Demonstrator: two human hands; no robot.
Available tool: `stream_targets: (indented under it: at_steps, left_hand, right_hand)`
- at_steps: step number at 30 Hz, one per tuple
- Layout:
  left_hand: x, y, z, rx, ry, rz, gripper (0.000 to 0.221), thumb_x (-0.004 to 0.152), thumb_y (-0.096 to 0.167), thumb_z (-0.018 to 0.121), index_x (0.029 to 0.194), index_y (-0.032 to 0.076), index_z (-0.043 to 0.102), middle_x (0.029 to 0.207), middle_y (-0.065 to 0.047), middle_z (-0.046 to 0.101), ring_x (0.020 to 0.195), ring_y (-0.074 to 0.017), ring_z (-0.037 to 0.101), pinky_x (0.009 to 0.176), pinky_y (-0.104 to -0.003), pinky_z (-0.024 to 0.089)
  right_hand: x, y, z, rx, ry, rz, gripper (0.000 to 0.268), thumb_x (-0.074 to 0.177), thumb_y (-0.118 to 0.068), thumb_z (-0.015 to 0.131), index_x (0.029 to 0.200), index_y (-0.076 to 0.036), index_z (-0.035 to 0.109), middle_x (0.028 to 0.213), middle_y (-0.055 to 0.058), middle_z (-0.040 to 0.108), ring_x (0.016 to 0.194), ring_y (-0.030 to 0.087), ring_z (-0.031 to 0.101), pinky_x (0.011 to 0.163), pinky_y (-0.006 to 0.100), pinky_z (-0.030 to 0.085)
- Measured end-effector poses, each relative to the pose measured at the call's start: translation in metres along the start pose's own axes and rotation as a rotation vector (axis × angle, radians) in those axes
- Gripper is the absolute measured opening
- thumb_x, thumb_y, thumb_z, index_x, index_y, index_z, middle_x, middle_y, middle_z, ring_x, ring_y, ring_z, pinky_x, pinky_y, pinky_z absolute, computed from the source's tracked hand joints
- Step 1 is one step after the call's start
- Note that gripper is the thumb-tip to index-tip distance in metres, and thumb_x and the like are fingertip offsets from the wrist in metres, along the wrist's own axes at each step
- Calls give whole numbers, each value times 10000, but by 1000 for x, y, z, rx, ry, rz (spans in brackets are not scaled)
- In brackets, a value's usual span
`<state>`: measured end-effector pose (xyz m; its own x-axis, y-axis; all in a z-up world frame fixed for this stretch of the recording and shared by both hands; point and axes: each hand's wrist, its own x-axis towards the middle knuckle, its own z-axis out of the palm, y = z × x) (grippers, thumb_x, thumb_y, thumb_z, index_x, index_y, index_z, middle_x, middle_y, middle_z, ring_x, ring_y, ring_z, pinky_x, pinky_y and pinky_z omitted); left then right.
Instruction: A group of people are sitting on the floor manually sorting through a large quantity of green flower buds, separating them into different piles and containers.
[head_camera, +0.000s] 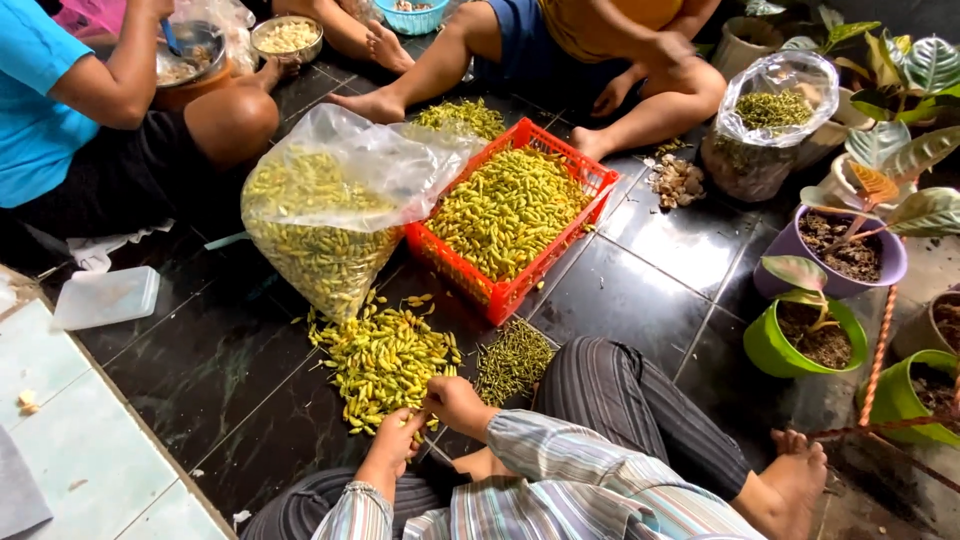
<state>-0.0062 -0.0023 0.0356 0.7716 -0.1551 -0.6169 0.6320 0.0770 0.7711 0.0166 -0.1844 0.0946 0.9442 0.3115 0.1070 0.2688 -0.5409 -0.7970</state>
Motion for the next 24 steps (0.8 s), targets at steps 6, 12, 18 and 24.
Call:
stream_targets:
  at_steps: [6, 12, 18, 24]
  left_hand:
    - [-11, 5, 4, -18, -38, -48, 141, 979, 98, 684, 931, -34, 698, 696, -104, 580, 470, -136, 425, 374, -224, 283]
    - [-5, 6, -1, -189, -26, -66, 148, 997, 101, 644, 969, -40, 677, 742, -97, 574, 501, -121, 420, 367, -214, 235]
    - [13, 72, 35, -110, 100, -22, 153, 1014, 135, 635, 942, 0, 648, 655, -64, 542, 406, -112, 424, 318, -209, 278]
    - [49, 237, 155, -125, -8, 304, 250, 1018, 287, 648, 908, 66, 616, 694, -52, 519, 523, -146, 525, 457, -245, 399]
  right_hand:
    - [4, 42, -8, -387, 91, -41, 49, 786, 0, 615, 765, -41, 631, 692, 96, 664, 599, 259, 620, 613, 371, 557]
    - [-1, 35, -40, -860, -523, 272, 244, 904, -151, 614, 1073, -38, 750, 1093, 171, 698, 1013, 328, 590, 934, 494, 416]
    - [4, 51, -30, -821, -570, 264, 423, 909, -403, 677, 1186, -84, 689, 1146, 157, 688, 1058, 358, 625, 942, 521, 435]
    - [3, 84, -17, -626, -506, 149, 442, 882, -492, 715, 1133, -129, 729, 1046, 115, 719, 1014, 340, 692, 887, 509, 546]
